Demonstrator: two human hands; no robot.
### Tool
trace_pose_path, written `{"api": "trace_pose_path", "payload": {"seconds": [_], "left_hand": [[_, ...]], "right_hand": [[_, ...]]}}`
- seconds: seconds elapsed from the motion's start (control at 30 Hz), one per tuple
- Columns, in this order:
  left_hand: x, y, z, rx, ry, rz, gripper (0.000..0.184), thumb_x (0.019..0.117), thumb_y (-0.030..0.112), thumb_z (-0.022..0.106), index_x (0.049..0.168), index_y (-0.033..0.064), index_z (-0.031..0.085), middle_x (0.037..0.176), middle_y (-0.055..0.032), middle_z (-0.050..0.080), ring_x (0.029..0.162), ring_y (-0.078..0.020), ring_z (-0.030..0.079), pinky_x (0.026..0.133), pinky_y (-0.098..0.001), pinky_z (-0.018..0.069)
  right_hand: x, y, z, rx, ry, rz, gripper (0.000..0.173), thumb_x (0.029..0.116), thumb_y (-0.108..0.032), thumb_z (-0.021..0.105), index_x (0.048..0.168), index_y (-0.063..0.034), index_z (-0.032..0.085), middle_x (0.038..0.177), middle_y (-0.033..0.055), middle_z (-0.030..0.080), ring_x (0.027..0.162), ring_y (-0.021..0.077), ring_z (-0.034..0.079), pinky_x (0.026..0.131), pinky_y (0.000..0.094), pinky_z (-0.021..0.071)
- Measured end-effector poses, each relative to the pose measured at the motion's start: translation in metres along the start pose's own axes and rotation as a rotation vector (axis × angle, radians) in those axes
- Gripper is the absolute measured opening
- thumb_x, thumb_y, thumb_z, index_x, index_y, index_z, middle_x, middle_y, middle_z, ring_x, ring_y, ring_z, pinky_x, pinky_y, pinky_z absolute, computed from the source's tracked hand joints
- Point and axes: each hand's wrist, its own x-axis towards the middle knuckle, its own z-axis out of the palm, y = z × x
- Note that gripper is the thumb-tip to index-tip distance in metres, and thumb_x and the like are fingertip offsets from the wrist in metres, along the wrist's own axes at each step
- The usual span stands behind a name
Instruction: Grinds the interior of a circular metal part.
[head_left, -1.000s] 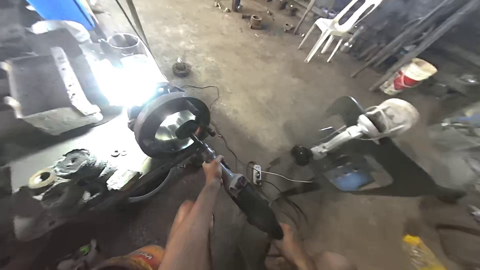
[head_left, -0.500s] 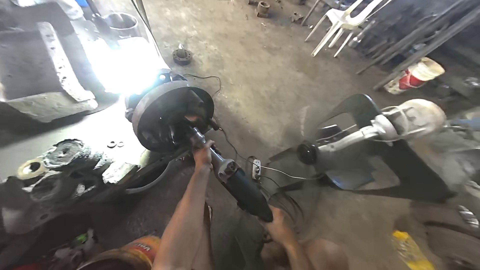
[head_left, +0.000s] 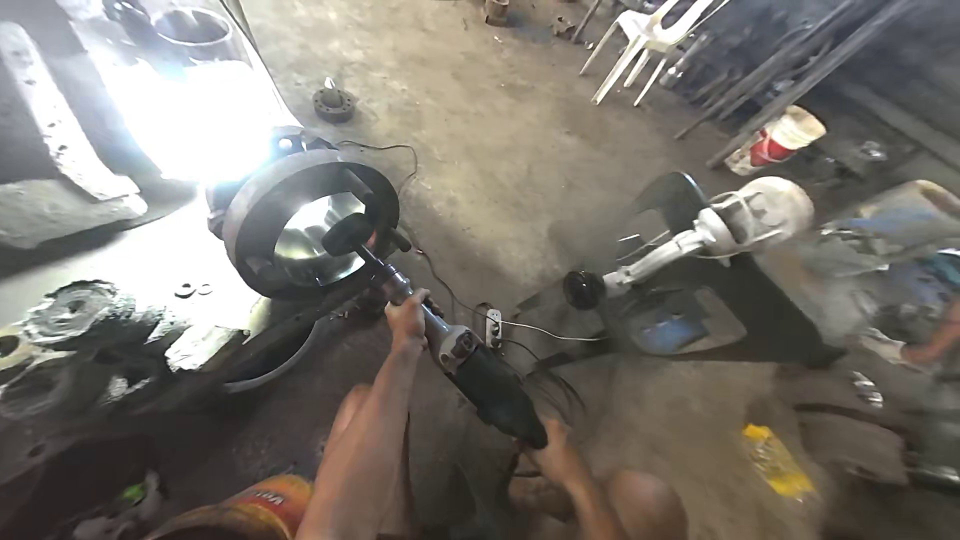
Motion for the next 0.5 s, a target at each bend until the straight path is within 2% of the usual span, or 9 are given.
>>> {"api": "trace_pose_path", "payload": {"seconds": [0.27, 0.5], "left_hand": [[-0.012, -0.009, 0.007, -0.019, -0.018, -0.035, 0.017, 0.0925, 0.007, 0.067, 0.101, -0.0039, 0.057, 0.066, -0.0149, 0.064, 0.053, -0.0264, 0.066, 0.053, -0.0441, 0.0613], [-0.005, 0.003, -0.001, -0.009, 0.019, -0.026, 0.026, 0.0895, 0.008, 0.07, 0.108, -0.0016, 0.056, 0.07, -0.0142, 0.064, 0.055, -0.0258, 0.066, 0.053, -0.0429, 0.0607]], "right_hand": [[-0.007, 0.015, -0.001, 0.045, -0.007, 0.021, 0.042, 0.0824, -0.042, 0.083, 0.115, -0.0169, 0.075, 0.104, 0.0063, 0.076, 0.102, 0.0228, 0.072, 0.095, 0.0521, 0.0571], [-0.002, -0.005, -0.004, 0.004, -0.035, 0.028, 0.039, 0.0838, -0.043, 0.08, 0.115, -0.0204, 0.075, 0.104, 0.005, 0.076, 0.101, 0.0231, 0.072, 0.093, 0.0544, 0.0576]]}}
